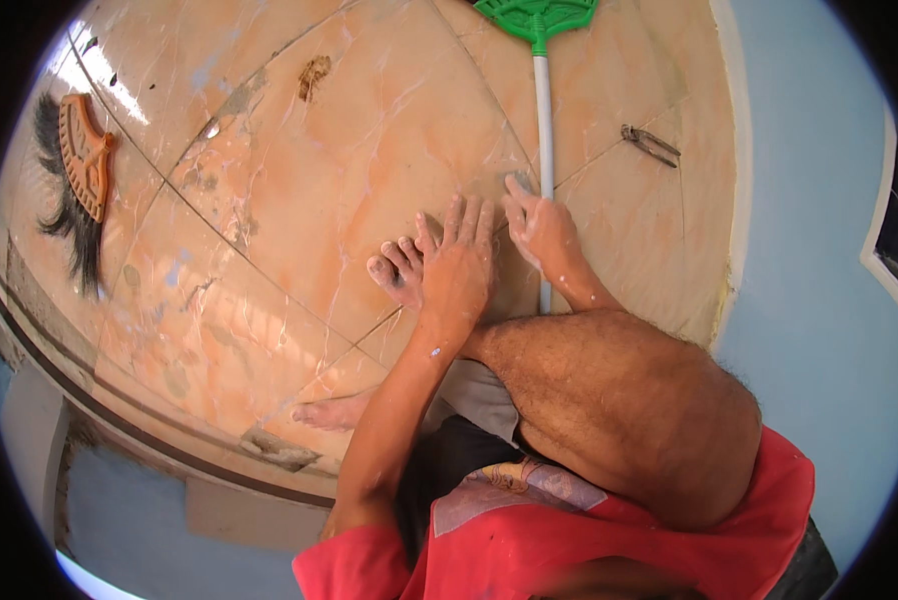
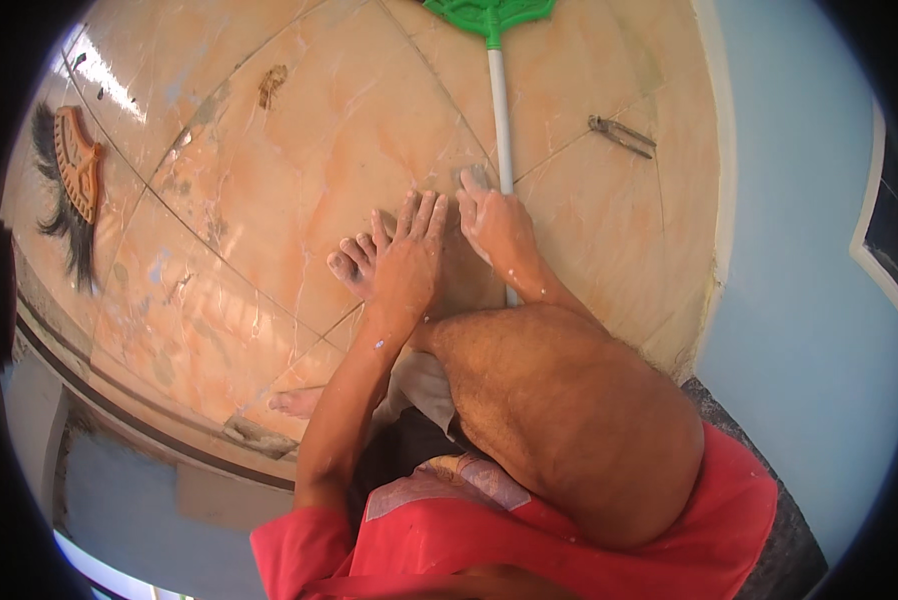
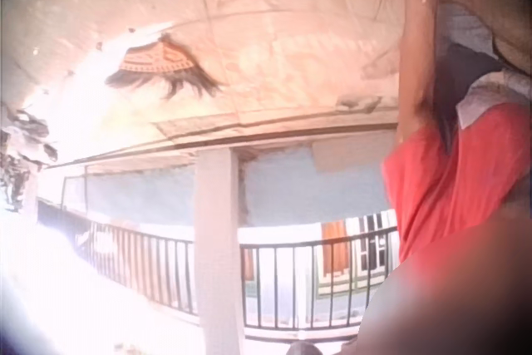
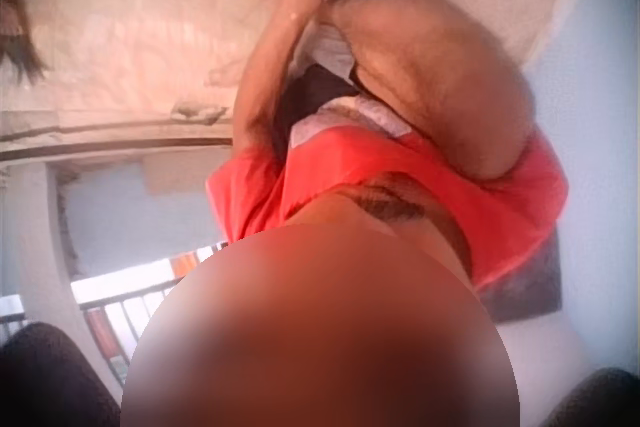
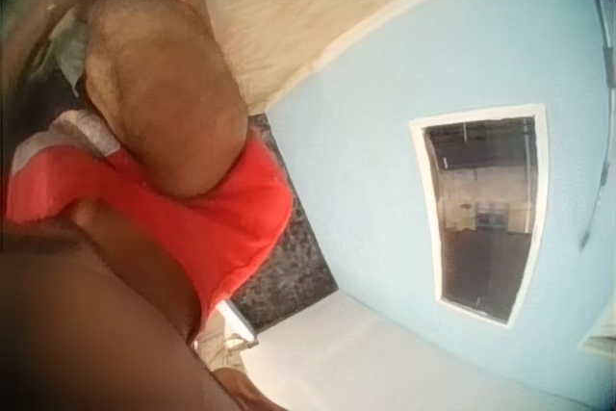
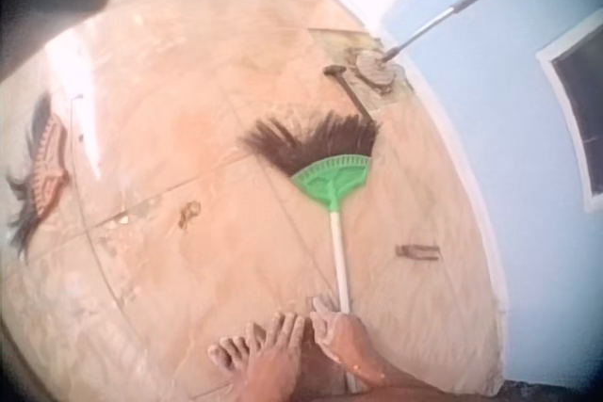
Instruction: The person scrubs a tiled floor with a small brush and then sweeps the area with a broom. They are sitting on the floor while performing the cleaning task.
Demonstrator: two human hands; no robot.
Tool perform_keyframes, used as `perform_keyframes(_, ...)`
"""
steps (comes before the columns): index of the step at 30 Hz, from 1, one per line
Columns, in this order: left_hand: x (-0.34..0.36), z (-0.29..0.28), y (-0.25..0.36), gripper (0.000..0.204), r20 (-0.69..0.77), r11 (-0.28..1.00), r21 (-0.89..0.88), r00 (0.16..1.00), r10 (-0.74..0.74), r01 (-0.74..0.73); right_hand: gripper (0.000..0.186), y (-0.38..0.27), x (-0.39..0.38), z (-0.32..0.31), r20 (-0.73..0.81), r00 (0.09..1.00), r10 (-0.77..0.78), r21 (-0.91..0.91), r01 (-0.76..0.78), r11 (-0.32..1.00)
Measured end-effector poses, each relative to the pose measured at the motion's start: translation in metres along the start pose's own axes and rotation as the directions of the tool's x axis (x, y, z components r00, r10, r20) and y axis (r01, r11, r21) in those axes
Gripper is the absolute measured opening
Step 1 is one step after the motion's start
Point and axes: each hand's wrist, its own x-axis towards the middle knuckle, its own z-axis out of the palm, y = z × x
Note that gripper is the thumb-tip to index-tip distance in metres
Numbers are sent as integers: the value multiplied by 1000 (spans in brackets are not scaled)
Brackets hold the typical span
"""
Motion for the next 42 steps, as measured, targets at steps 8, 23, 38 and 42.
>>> perform_keyframes(8, 4, 3, 0, 59, -11, 999, 40, 1000, 0, 0, 41, 0, 0, 1, 9, 1000, -23, -24, 23, 999)
perform_keyframes(23, -38, -10, -27, 61, -1, 989, 117, 996, -90, 89, 47, -21, -18, 16, 243, 922, -302, -159, 345, 925)
perform_keyframes(38, -37, -31, -38, 58, -65, 981, 92, 984, -163, 169, 41, -58, 6, 12, 205, 912, -356, -147, 389, 909)
perform_keyframes(42, -36, -34, -48, 61, -72, 966, 161, 978, -195, 204, 46, -56, 5, 16, 241, 914, -326, -153, 367, 917)
